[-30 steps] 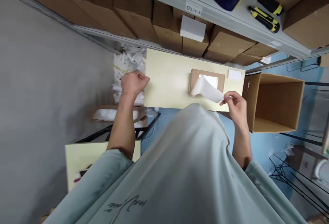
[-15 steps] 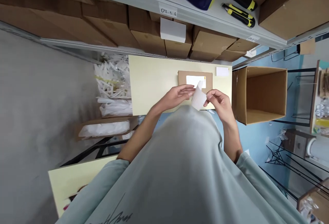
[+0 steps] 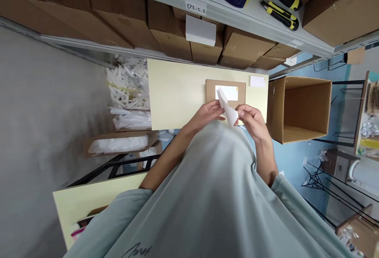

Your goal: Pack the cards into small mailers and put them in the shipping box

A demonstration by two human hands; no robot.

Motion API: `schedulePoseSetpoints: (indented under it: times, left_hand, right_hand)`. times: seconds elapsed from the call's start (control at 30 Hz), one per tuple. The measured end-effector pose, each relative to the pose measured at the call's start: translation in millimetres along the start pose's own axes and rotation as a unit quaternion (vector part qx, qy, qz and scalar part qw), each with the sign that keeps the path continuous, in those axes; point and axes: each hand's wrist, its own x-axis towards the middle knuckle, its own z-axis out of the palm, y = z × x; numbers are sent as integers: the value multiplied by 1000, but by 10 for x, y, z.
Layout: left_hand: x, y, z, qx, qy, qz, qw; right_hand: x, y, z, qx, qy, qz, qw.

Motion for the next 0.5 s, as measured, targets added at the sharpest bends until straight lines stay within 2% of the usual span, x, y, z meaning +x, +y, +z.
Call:
schedulePoseSetpoints:
  times: [0.13,0.27,0.33,0.4,0.47,0.5]
  left_hand:
    - [-8,-46,3,10,56,2,998]
    - [-15,-72,-203,72,94,15,993]
    - [-16,-85,-423,110,110,19,988]
    - [-32,-69,-739,148,150,7,977]
    - [-83,14,-1145,189,239,-19,952]
    - [-125,88,-1371,212,298,-31,930]
  right_hand:
    - [0,-17,-34,9,-1,4,1000]
    - [-9,-8,-136,23,24,-2,999]
    - [-22,2,-202,16,47,-7,999]
    - [-46,15,-269,8,69,-10,998]
    - [-80,32,-331,10,84,-18,996]
    - [-98,43,-356,15,90,-22,996]
